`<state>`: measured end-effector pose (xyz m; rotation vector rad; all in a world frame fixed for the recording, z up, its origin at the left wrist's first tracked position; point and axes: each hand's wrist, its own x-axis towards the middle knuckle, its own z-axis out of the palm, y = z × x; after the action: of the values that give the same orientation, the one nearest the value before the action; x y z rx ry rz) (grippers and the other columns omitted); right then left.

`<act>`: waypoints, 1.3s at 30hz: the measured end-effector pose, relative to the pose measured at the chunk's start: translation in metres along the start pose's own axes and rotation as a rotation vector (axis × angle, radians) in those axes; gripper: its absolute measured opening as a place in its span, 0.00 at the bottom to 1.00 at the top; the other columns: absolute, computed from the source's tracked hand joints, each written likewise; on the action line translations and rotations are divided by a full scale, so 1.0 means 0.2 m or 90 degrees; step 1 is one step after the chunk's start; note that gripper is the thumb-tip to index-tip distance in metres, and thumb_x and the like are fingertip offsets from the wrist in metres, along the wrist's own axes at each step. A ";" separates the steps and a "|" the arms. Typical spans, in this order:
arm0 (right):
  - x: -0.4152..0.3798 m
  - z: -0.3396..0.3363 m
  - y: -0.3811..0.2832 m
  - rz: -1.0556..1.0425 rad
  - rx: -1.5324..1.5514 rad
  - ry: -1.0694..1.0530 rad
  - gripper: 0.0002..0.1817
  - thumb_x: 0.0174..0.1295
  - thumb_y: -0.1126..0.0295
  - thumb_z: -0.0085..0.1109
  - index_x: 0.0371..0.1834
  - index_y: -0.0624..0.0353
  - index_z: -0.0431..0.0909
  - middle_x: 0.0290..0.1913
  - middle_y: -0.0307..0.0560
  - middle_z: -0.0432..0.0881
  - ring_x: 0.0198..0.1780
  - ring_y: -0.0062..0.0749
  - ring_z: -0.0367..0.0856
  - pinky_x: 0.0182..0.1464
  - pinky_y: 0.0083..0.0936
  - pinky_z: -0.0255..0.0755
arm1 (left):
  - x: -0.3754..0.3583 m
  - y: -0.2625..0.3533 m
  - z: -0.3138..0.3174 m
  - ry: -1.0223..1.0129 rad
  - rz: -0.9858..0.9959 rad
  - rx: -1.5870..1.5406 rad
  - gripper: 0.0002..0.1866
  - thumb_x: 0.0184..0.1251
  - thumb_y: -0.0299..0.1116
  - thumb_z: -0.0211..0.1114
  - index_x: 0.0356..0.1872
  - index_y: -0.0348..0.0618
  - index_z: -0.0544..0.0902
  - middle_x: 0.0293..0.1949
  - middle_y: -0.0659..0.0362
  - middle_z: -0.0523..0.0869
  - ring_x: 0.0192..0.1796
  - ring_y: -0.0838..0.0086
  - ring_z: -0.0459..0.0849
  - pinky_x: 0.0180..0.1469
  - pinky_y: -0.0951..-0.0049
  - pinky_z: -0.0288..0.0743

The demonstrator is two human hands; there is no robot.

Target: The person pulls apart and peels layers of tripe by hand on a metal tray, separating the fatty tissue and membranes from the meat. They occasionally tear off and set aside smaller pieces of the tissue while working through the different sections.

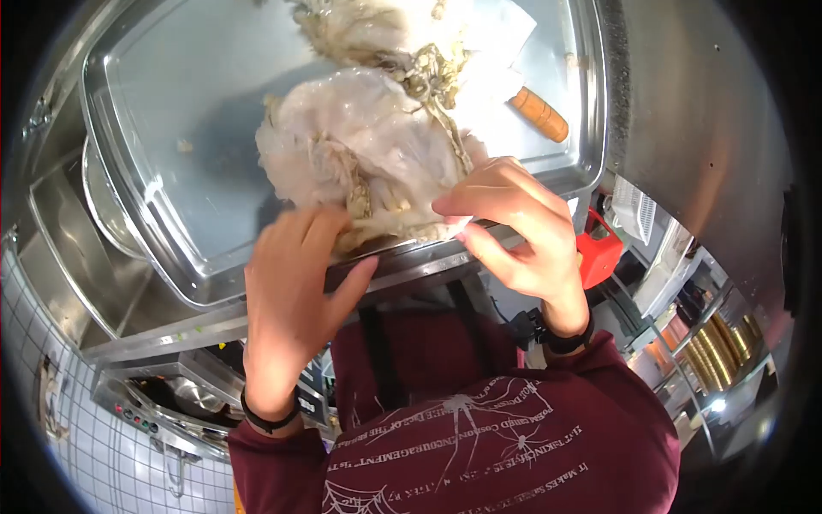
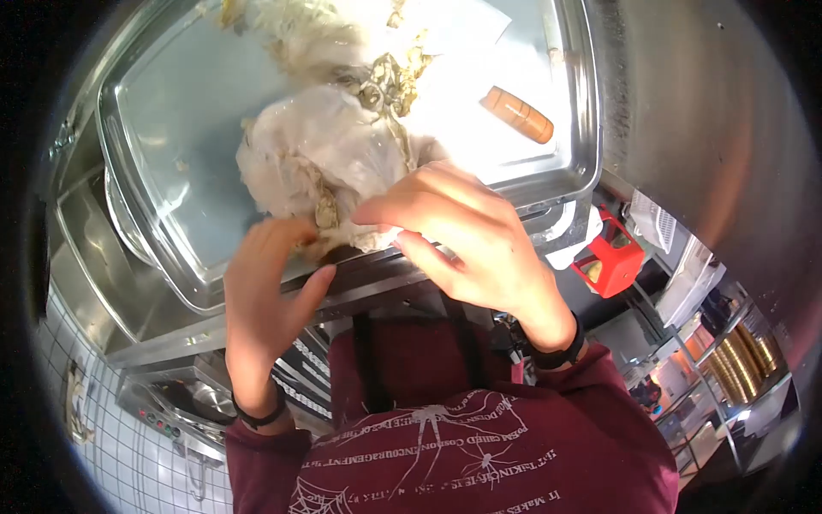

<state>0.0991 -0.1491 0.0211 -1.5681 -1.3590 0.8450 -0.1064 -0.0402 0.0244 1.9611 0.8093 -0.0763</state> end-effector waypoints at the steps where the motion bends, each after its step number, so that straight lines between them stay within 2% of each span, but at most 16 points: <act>1: 0.00 0.01 -0.01 0.001 -0.002 -0.014 0.13 0.53 0.82 0.62 0.42 0.60 0.82 0.32 0.42 0.79 0.34 0.35 0.79 0.38 0.29 0.71 | 0.03 0.02 0.02 0.072 0.028 0.013 0.15 0.45 0.27 0.71 0.36 0.38 0.78 0.39 0.53 0.81 0.41 0.59 0.79 0.43 0.66 0.71; 4: 0.02 0.02 -0.03 0.037 0.020 -0.039 0.19 0.51 0.83 0.60 0.49 0.60 0.81 0.31 0.40 0.80 0.34 0.33 0.79 0.39 0.27 0.70 | 0.10 0.08 0.09 0.162 0.112 -0.044 0.17 0.46 0.29 0.72 0.39 0.40 0.80 0.38 0.54 0.82 0.42 0.59 0.80 0.43 0.66 0.72; 6: 0.03 0.03 -0.02 0.006 0.034 -0.065 0.18 0.50 0.84 0.62 0.48 0.74 0.78 0.33 0.50 0.83 0.36 0.36 0.80 0.42 0.30 0.72 | 0.11 0.08 0.13 0.175 0.170 -0.112 0.17 0.47 0.30 0.72 0.40 0.41 0.81 0.37 0.55 0.83 0.43 0.59 0.80 0.44 0.66 0.72; 13: 0.02 0.04 0.01 -0.039 -0.021 -0.095 0.12 0.55 0.81 0.62 0.43 0.68 0.80 0.38 0.50 0.85 0.34 0.38 0.82 0.42 0.33 0.73 | 0.09 0.04 0.17 0.132 0.105 -0.195 0.10 0.50 0.25 0.68 0.35 0.41 0.79 0.32 0.58 0.81 0.35 0.62 0.80 0.37 0.67 0.72; 14: 0.03 0.08 0.01 -0.077 -0.016 -0.042 0.16 0.55 0.82 0.59 0.48 0.62 0.80 0.32 0.41 0.80 0.30 0.30 0.76 0.35 0.27 0.66 | 0.08 0.05 0.17 0.118 0.076 -0.204 0.09 0.53 0.23 0.65 0.36 0.41 0.79 0.32 0.58 0.81 0.35 0.65 0.81 0.37 0.69 0.72; 15: 0.04 0.09 -0.01 -0.080 -0.027 -0.038 0.15 0.55 0.83 0.58 0.47 0.62 0.80 0.32 0.41 0.81 0.32 0.30 0.77 0.36 0.27 0.68 | 0.07 0.05 0.16 0.119 0.080 -0.203 0.09 0.53 0.23 0.65 0.36 0.41 0.79 0.32 0.58 0.81 0.35 0.65 0.81 0.37 0.69 0.72; 17: 0.04 0.10 -0.01 -0.079 -0.040 -0.028 0.14 0.56 0.83 0.57 0.46 0.62 0.80 0.33 0.42 0.81 0.33 0.31 0.78 0.36 0.27 0.69 | 0.06 0.04 0.14 0.003 -0.070 -0.438 0.11 0.56 0.20 0.58 0.41 0.38 0.81 0.33 0.59 0.83 0.36 0.73 0.81 0.40 0.74 0.73; 18: 0.03 0.10 0.00 -0.063 -0.072 0.038 0.14 0.55 0.84 0.57 0.45 0.62 0.80 0.35 0.43 0.81 0.35 0.33 0.79 0.38 0.28 0.71 | 0.05 0.02 0.14 -0.003 -0.070 -0.436 0.11 0.56 0.20 0.58 0.41 0.38 0.81 0.33 0.59 0.83 0.36 0.73 0.81 0.40 0.74 0.73; 19: 0.02 0.09 0.00 -0.046 -0.105 0.103 0.13 0.55 0.84 0.57 0.44 0.62 0.80 0.36 0.45 0.82 0.36 0.34 0.80 0.40 0.28 0.73 | 0.05 -0.01 0.15 -0.052 -0.163 -0.620 0.13 0.57 0.20 0.56 0.44 0.36 0.81 0.35 0.59 0.84 0.37 0.75 0.81 0.42 0.75 0.73; 21: -0.01 0.07 0.00 0.167 -0.104 0.128 0.13 0.55 0.84 0.57 0.44 0.62 0.80 0.43 0.48 0.82 0.39 0.35 0.81 0.44 0.28 0.76 | 0.03 -0.09 0.16 -0.127 -0.278 -0.835 0.19 0.55 0.21 0.53 0.50 0.33 0.80 0.40 0.56 0.85 0.41 0.75 0.82 0.47 0.77 0.74; 24: -0.06 0.05 0.05 0.251 -0.093 0.083 0.17 0.55 0.85 0.57 0.48 0.60 0.79 0.48 0.46 0.80 0.41 0.31 0.80 0.44 0.27 0.77 | 0.03 -0.09 0.19 -0.100 -0.213 -0.963 0.24 0.53 0.23 0.54 0.55 0.33 0.76 0.45 0.52 0.84 0.45 0.72 0.83 0.50 0.75 0.74; 26: -0.03 0.08 0.02 0.296 0.046 0.031 0.20 0.56 0.84 0.56 0.52 0.58 0.77 0.52 0.45 0.78 0.42 0.31 0.80 0.45 0.28 0.77 | 0.04 -0.08 0.19 -0.110 -0.220 -0.999 0.26 0.52 0.23 0.54 0.57 0.33 0.74 0.47 0.50 0.84 0.47 0.71 0.82 0.51 0.74 0.74; 27: -0.02 0.11 0.02 0.305 0.046 0.027 0.19 0.53 0.84 0.57 0.50 0.61 0.79 0.55 0.44 0.77 0.39 0.23 0.76 0.38 0.19 0.73 | 0.05 -0.07 0.20 -0.116 -0.225 -1.040 0.29 0.50 0.24 0.54 0.60 0.32 0.71 0.49 0.48 0.83 0.48 0.69 0.82 0.51 0.73 0.74; 30: -0.01 0.13 0.09 0.236 -0.076 0.013 0.17 0.53 0.83 0.58 0.48 0.61 0.79 0.53 0.43 0.78 0.38 0.25 0.76 0.38 0.20 0.73 | 0.05 -0.10 0.22 -0.129 -0.187 -1.117 0.32 0.50 0.25 0.55 0.62 0.33 0.67 0.51 0.46 0.82 0.50 0.67 0.81 0.52 0.72 0.74; 35: -0.06 0.11 0.10 0.183 -0.150 0.072 0.10 0.45 0.79 0.62 0.31 0.60 0.75 0.42 0.42 0.81 0.40 0.36 0.79 0.40 0.30 0.73 | 0.07 -0.10 0.20 -0.111 -0.197 -1.043 0.30 0.50 0.24 0.53 0.61 0.35 0.68 0.47 0.47 0.82 0.47 0.68 0.81 0.50 0.72 0.73; 39: -0.16 0.10 0.08 0.185 -0.061 0.091 0.09 0.45 0.81 0.60 0.30 0.61 0.73 0.42 0.47 0.83 0.37 0.35 0.81 0.38 0.25 0.75 | 0.08 -0.13 0.19 -0.138 -0.182 -0.900 0.22 0.56 0.23 0.52 0.55 0.35 0.73 0.34 0.55 0.81 0.37 0.74 0.80 0.42 0.74 0.71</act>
<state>0.0810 -0.1772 -0.0028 -1.8944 -1.1000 0.8310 -0.0984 -0.0548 -0.0218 0.4945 0.6700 0.0988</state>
